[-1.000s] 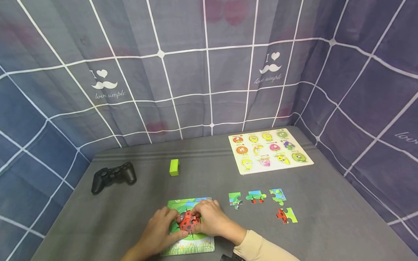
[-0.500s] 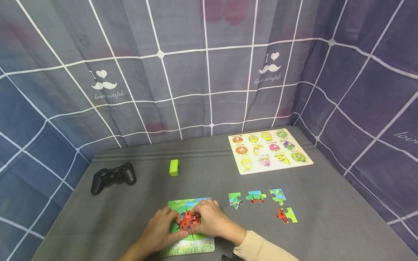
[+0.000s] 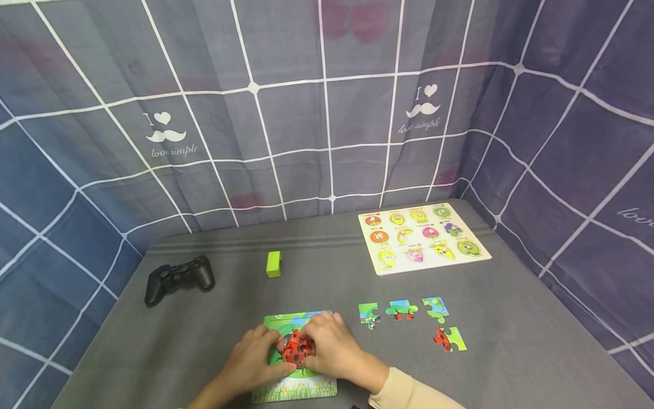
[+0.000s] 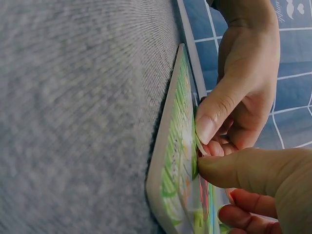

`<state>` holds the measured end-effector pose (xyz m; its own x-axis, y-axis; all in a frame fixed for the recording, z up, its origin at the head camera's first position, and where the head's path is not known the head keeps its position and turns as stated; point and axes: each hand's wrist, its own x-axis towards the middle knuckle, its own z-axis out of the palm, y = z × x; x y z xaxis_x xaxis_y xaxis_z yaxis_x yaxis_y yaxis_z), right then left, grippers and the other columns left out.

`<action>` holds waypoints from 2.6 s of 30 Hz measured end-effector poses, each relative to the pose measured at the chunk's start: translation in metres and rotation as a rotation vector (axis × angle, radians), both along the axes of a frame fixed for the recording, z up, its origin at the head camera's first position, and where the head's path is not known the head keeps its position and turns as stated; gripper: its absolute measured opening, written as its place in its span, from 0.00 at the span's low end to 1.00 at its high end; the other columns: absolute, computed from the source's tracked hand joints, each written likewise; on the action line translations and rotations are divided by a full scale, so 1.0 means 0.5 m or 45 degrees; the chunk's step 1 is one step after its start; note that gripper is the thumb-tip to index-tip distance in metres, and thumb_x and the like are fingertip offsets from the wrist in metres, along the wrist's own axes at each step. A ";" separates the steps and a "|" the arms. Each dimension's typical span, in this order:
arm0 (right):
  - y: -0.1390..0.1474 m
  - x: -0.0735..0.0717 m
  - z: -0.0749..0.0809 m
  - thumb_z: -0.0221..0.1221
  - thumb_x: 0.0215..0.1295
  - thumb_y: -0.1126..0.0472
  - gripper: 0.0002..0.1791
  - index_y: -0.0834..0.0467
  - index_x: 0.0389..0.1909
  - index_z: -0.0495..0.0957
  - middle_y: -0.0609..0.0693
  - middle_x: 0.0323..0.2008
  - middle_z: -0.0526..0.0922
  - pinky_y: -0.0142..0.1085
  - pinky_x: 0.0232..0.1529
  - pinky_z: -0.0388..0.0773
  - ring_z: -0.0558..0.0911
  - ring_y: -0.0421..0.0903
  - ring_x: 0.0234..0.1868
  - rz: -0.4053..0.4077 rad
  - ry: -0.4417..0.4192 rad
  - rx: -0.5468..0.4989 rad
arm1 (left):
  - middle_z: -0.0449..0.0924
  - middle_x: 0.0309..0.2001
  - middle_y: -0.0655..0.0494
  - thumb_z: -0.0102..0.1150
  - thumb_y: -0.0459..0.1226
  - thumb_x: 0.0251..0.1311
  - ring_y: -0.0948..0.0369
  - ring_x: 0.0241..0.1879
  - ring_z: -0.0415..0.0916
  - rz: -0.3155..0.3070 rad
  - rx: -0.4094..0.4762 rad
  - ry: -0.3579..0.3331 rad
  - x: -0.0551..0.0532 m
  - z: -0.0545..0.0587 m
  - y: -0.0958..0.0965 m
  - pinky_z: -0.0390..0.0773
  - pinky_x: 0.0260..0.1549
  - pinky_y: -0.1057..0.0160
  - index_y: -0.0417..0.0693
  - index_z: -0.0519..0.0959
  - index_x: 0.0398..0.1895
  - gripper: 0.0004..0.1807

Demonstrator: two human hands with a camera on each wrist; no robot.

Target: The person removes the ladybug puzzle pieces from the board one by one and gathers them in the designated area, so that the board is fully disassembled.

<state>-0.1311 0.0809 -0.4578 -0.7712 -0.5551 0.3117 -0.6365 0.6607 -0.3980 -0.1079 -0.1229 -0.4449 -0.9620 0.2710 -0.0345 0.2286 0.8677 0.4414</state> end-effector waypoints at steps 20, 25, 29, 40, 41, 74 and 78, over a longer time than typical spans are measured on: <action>0.173 0.043 -0.021 0.71 0.54 0.47 0.19 0.46 0.46 0.81 0.37 0.43 0.81 0.31 0.45 0.77 0.78 0.33 0.43 -0.027 -0.352 -0.422 | 0.63 0.33 0.62 0.75 0.55 0.39 0.60 0.34 0.57 0.040 0.069 -0.074 0.007 -0.004 0.005 0.59 0.33 0.60 0.58 0.69 0.23 0.24; 0.248 0.063 -0.010 0.71 0.54 0.48 0.20 0.46 0.48 0.81 0.39 0.44 0.81 0.30 0.45 0.78 0.79 0.32 0.44 -0.155 -0.367 -0.452 | 0.65 0.35 0.61 0.75 0.56 0.39 0.60 0.35 0.58 0.036 0.074 -0.084 0.002 -0.003 0.004 0.59 0.33 0.61 0.58 0.69 0.22 0.23; 0.302 0.079 -0.012 0.73 0.52 0.54 0.19 0.48 0.45 0.82 0.41 0.40 0.81 0.28 0.42 0.77 0.79 0.34 0.40 -0.292 -0.344 -0.513 | 0.65 0.35 0.60 0.73 0.58 0.41 0.59 0.36 0.59 0.029 0.086 -0.109 -0.004 -0.003 0.004 0.59 0.32 0.60 0.58 0.70 0.22 0.23; 0.350 0.089 -0.006 0.74 0.49 0.59 0.20 0.49 0.45 0.82 0.42 0.37 0.82 0.26 0.39 0.76 0.78 0.35 0.37 -0.408 -0.238 -0.506 | 0.65 0.35 0.60 0.74 0.63 0.33 0.59 0.35 0.58 0.124 0.003 -0.003 0.007 -0.010 0.025 0.58 0.32 0.60 0.57 0.67 0.23 0.30; 0.354 0.090 -0.006 0.75 0.49 0.58 0.20 0.49 0.45 0.82 0.42 0.37 0.82 0.26 0.39 0.76 0.78 0.34 0.37 -0.432 -0.236 -0.494 | 0.65 0.35 0.60 0.74 0.63 0.33 0.59 0.35 0.57 0.127 0.007 0.000 0.008 -0.010 0.027 0.58 0.32 0.61 0.57 0.67 0.23 0.30; 0.431 0.067 -0.033 0.76 0.42 0.52 0.24 0.44 0.45 0.85 0.34 0.37 0.76 0.29 0.38 0.63 0.67 0.28 0.41 -0.387 0.050 -0.169 | 0.65 0.36 0.61 0.74 0.64 0.33 0.61 0.36 0.58 0.134 -0.006 0.033 0.013 -0.013 0.021 0.57 0.33 0.62 0.58 0.68 0.24 0.30; 0.429 0.065 -0.029 0.76 0.43 0.50 0.24 0.43 0.45 0.85 0.33 0.37 0.74 0.31 0.38 0.63 0.65 0.28 0.41 -0.411 -0.015 -0.143 | 0.65 0.35 0.61 0.74 0.64 0.34 0.61 0.36 0.57 0.135 -0.003 0.037 0.013 -0.012 0.022 0.57 0.33 0.62 0.58 0.68 0.24 0.30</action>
